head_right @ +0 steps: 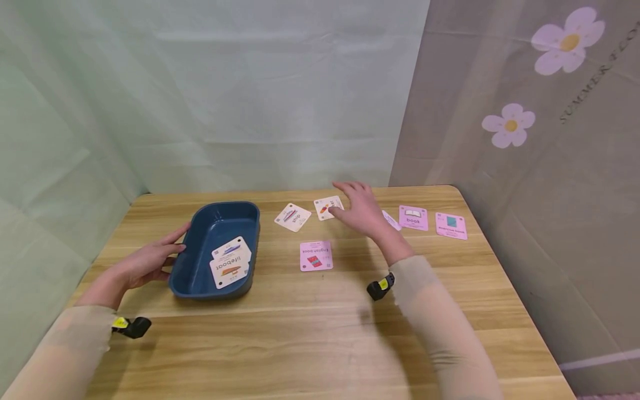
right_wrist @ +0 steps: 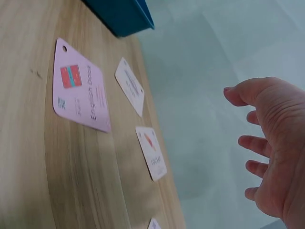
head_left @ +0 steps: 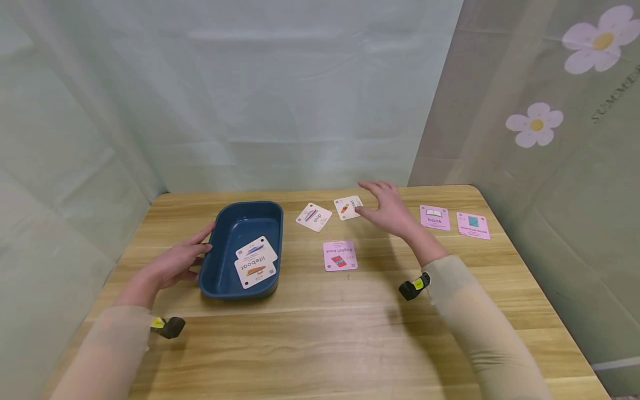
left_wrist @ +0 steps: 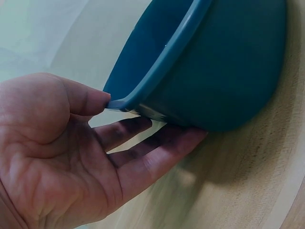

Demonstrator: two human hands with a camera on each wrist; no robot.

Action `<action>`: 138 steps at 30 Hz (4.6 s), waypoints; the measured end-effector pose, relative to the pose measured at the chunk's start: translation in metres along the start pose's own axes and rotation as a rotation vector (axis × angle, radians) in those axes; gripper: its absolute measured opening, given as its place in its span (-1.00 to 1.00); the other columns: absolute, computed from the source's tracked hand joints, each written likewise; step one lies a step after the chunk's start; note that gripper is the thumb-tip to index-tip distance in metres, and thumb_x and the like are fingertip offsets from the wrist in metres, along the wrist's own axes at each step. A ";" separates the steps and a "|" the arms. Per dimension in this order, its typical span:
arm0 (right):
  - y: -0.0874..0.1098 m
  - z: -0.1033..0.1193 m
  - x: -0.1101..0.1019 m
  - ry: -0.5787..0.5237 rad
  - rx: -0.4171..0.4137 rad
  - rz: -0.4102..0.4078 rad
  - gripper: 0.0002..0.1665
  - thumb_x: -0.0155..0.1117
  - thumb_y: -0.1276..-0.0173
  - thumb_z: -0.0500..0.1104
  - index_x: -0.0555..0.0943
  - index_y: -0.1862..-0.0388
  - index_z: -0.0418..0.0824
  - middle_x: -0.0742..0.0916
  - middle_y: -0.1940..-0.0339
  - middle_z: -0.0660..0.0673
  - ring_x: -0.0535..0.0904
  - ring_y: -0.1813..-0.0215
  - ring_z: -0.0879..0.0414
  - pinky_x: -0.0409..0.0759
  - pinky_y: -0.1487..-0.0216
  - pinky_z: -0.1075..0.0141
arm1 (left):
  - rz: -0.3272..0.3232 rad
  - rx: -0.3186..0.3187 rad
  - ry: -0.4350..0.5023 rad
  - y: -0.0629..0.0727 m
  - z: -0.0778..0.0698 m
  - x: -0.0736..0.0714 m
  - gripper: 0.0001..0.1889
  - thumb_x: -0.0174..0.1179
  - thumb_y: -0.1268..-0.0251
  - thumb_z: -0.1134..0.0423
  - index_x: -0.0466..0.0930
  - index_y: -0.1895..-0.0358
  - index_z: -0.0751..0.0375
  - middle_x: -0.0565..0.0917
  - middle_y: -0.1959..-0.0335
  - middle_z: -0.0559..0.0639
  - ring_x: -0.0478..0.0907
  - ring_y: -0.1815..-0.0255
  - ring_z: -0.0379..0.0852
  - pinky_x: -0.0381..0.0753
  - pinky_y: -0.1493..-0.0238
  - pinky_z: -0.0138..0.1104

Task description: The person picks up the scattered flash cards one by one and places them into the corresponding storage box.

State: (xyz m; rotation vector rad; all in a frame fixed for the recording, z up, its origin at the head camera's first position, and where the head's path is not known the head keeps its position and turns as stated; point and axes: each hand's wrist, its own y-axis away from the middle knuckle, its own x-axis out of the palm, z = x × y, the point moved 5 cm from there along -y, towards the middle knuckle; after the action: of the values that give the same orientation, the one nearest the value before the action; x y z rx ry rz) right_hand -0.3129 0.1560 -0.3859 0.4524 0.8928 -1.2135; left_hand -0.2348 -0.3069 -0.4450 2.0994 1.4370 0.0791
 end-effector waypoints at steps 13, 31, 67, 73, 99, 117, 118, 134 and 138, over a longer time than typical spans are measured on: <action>0.013 -0.030 -0.021 0.027 0.035 -0.026 -0.20 0.28 -0.48 0.06 0.30 -0.61 -0.10 0.35 -0.57 -0.25 0.05 -0.59 -0.26 0.08 -0.46 -0.28 | -0.002 -0.008 -0.013 0.000 0.000 0.000 -0.31 -0.27 -0.73 0.13 -0.46 -0.63 -0.44 -0.29 -0.61 0.51 0.02 -0.51 0.58 0.65 -0.03 0.03; 0.038 -0.083 -0.028 0.109 0.143 0.005 -0.25 0.16 -0.52 0.03 0.29 -0.60 -0.17 0.30 -0.57 -0.37 -0.02 -0.59 -0.40 -0.07 -0.45 -0.38 | -0.002 -0.011 -0.022 0.001 0.000 0.000 -0.31 -0.28 -0.74 0.13 -0.47 -0.62 -0.46 -0.31 -0.62 0.49 0.01 -0.51 0.58 0.61 -0.09 0.10; 0.082 -0.112 -0.008 0.418 0.020 0.060 -0.47 0.27 -0.47 -0.07 0.59 -0.34 -0.27 0.56 -0.37 -0.37 0.15 -0.50 -0.45 -0.05 -0.46 -0.33 | -0.001 -0.006 -0.017 -0.001 0.002 -0.002 -0.31 -0.28 -0.74 0.13 -0.47 -0.62 -0.47 -0.29 -0.62 0.49 0.08 -0.50 0.55 0.64 -0.04 0.04; 0.090 -0.110 -0.003 0.449 0.010 0.114 -0.44 0.29 -0.48 0.01 0.58 -0.37 -0.19 0.54 -0.41 -0.35 0.10 -0.53 -0.45 -0.12 -0.47 -0.37 | -0.012 -0.009 -0.025 -0.002 0.003 -0.002 -0.32 -0.27 -0.73 0.11 -0.44 -0.62 -0.49 -0.27 -0.62 0.48 0.11 -0.48 0.53 0.65 0.01 -0.02; 0.101 -0.112 0.006 0.490 0.025 0.173 -0.26 0.10 -0.55 0.27 0.50 -0.46 -0.20 0.48 -0.48 -0.31 0.09 -0.55 -0.42 -0.15 -0.45 -0.40 | -0.007 -0.001 -0.004 0.000 -0.001 0.001 -0.31 -0.26 -0.73 0.15 -0.44 -0.64 -0.42 -0.22 -0.62 0.48 0.17 -0.47 0.47 0.64 0.05 -0.07; 0.103 -0.108 0.009 0.459 -0.002 0.199 -0.25 0.11 -0.54 0.28 0.48 -0.50 -0.14 0.45 -0.53 -0.24 0.06 -0.58 -0.38 -0.14 -0.47 -0.36 | -0.004 -0.001 0.011 -0.001 0.000 0.000 -0.30 -0.25 -0.73 0.14 -0.43 -0.64 -0.43 -0.21 -0.63 0.46 0.16 -0.48 0.46 0.64 0.05 -0.07; 0.103 -0.108 0.010 0.461 -0.005 0.204 -0.25 0.12 -0.54 0.28 0.48 -0.50 -0.13 0.45 -0.53 -0.24 0.05 -0.59 -0.38 -0.14 -0.48 -0.35 | -0.004 -0.001 0.011 -0.002 0.001 0.000 -0.30 -0.25 -0.73 0.14 -0.43 -0.64 -0.43 -0.21 -0.63 0.46 0.16 -0.48 0.47 0.64 0.05 -0.07; 0.107 -0.098 0.008 0.459 -0.145 0.215 -0.43 0.17 -0.57 0.07 0.55 -0.44 -0.14 0.50 -0.49 -0.18 0.10 -0.58 -0.37 -0.09 -0.50 -0.30 | 0.001 0.002 -0.002 -0.002 0.003 -0.002 -0.31 -0.25 -0.73 0.12 -0.45 -0.63 -0.43 -0.25 -0.62 0.49 0.10 -0.50 0.51 0.65 0.04 -0.06; 0.110 -0.096 0.006 0.454 -0.183 0.225 -0.47 0.18 -0.56 0.00 0.56 -0.42 -0.16 0.52 -0.48 -0.18 0.10 -0.58 -0.38 -0.07 -0.50 -0.28 | 0.003 0.003 -0.007 -0.002 0.003 -0.002 -0.31 -0.26 -0.73 0.11 -0.45 -0.63 -0.44 -0.26 -0.62 0.49 0.11 -0.49 0.51 0.64 0.04 -0.06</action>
State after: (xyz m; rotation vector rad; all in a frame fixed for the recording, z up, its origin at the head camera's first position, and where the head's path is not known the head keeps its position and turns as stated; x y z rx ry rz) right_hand -0.2432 0.2572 -0.4643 0.6750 1.2899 -0.8245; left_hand -0.2365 -0.3095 -0.4481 2.1024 1.4304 0.0707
